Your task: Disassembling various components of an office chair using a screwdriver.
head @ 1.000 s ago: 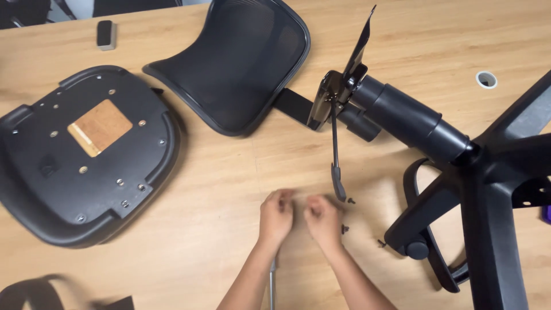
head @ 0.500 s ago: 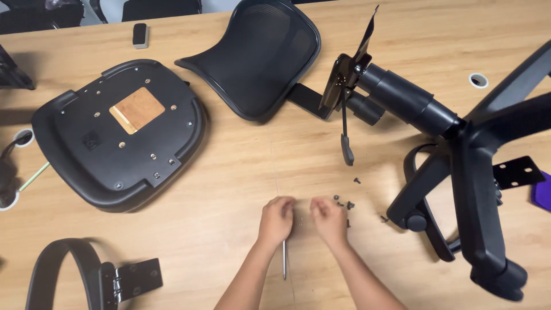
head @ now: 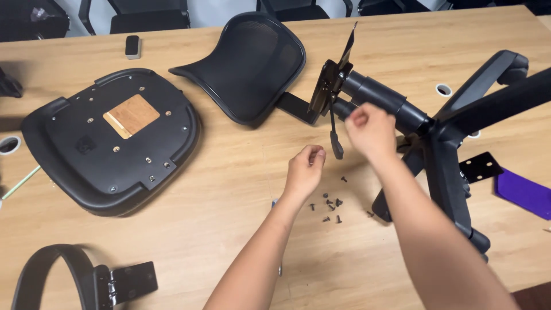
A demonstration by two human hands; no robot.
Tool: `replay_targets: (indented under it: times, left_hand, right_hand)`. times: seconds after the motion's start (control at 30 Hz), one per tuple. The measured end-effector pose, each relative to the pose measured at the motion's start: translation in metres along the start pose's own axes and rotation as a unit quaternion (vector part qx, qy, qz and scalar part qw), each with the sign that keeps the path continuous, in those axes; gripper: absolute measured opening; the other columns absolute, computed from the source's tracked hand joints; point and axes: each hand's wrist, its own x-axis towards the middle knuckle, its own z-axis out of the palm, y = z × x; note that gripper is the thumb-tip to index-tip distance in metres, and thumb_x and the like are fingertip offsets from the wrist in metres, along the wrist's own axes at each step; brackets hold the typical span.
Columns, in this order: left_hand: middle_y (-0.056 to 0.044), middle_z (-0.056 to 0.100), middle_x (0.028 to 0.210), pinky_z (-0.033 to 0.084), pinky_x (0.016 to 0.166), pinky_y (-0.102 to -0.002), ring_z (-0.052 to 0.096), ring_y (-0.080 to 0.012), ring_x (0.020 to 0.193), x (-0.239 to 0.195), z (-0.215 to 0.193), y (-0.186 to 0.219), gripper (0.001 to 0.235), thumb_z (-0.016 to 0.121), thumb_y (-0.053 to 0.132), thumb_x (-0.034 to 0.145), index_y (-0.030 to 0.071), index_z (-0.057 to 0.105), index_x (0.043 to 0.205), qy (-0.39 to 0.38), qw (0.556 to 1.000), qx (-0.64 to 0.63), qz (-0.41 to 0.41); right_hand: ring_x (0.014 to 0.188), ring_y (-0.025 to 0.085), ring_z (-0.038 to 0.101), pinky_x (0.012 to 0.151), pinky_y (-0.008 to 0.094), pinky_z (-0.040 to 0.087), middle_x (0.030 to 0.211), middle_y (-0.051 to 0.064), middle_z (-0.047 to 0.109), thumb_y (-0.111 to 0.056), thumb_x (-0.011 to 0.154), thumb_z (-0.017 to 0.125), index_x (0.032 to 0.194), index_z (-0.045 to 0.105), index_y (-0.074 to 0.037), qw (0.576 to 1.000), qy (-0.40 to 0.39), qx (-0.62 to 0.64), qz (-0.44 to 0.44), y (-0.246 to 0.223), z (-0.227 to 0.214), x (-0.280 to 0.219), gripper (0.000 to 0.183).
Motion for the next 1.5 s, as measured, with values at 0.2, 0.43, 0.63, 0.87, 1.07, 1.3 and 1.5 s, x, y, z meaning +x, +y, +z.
replay_targets:
  times: [0.2,0.43,0.63,0.87,1.07,1.3,1.5]
  left_hand:
    - [-0.015,0.076,0.11,0.055,0.093,-0.034,0.072,-0.0241,0.107,0.025,0.036,-0.026,0.036,0.063,0.028,0.101,-0.002,0.069,0.12,0.017,0.998,-0.051,-0.019]
    - [-0.019,0.063,0.133,0.056,0.096,-0.036,0.069,-0.0236,0.113,0.073,0.056,-0.027,0.062,0.066,0.033,0.093,-0.004,0.049,0.14,0.053,0.987,-0.114,-0.097]
    - [-0.019,0.056,0.149,0.046,0.109,-0.033,0.057,-0.0227,0.135,0.116,0.059,-0.043,0.07,0.067,0.032,0.097,-0.004,0.042,0.152,0.011,0.965,-0.218,-0.145]
    - [-0.01,0.04,0.162,0.05,0.099,-0.037,0.051,-0.02,0.134,0.146,0.069,-0.03,0.075,0.063,0.022,0.087,0.009,0.039,0.156,-0.083,0.928,-0.296,-0.212]
    - [-0.01,0.05,0.154,0.055,0.091,-0.033,0.062,-0.019,0.119,0.148,0.083,-0.05,0.073,0.066,0.014,0.086,0.005,0.043,0.154,-0.058,0.938,-0.278,-0.196]
    - [-0.022,0.064,0.132,0.054,0.088,-0.028,0.065,-0.0187,0.105,0.152,0.082,-0.059,0.07,0.063,0.009,0.09,0.004,0.046,0.158,-0.041,0.93,-0.3,-0.208]
    - [-0.003,0.051,0.149,0.056,0.092,-0.031,0.062,-0.0148,0.111,0.148,0.071,-0.034,0.08,0.053,-0.007,0.077,0.007,0.04,0.155,-0.06,0.933,-0.273,-0.227]
  right_hand:
    - [0.09,0.033,0.073,0.089,0.041,0.057,0.097,0.019,0.074,-0.014,0.086,0.068,0.106,0.075,-0.004,0.993,-0.01,-0.047,-0.105,0.054,0.015,0.092,0.023]
    - [0.101,0.043,0.067,0.093,0.048,0.052,0.108,0.027,0.071,-0.018,0.095,0.058,0.112,0.077,-0.005,0.986,-0.057,-0.079,-0.137,0.089,0.044,0.168,0.029]
    - [0.088,0.034,0.073,0.079,0.049,0.057,0.103,0.019,0.073,-0.017,0.099,0.047,0.11,0.071,-0.006,0.924,-0.334,0.039,0.184,0.076,0.065,0.226,0.029]
    - [0.066,0.021,0.062,0.05,0.038,0.047,0.1,0.027,0.066,-0.002,0.09,0.067,0.107,0.071,0.004,0.84,-0.469,0.131,0.24,0.194,0.135,0.278,0.019]
    - [0.071,0.02,0.072,0.058,0.035,0.06,0.089,0.016,0.075,-0.001,0.085,0.068,0.105,0.071,0.002,0.823,-0.465,0.182,0.271,0.152,0.108,0.248,0.021]
    - [0.071,0.017,0.07,0.055,0.033,0.056,0.089,0.011,0.075,-0.006,0.082,0.07,0.11,0.075,0.0,0.868,-0.409,0.153,0.235,0.125,0.092,0.233,0.03]
    - [0.066,0.016,0.06,0.053,0.033,0.046,0.085,0.006,0.072,-0.009,0.083,0.072,0.116,0.079,-0.015,0.865,-0.477,-0.076,0.132,0.073,0.052,0.239,0.035]
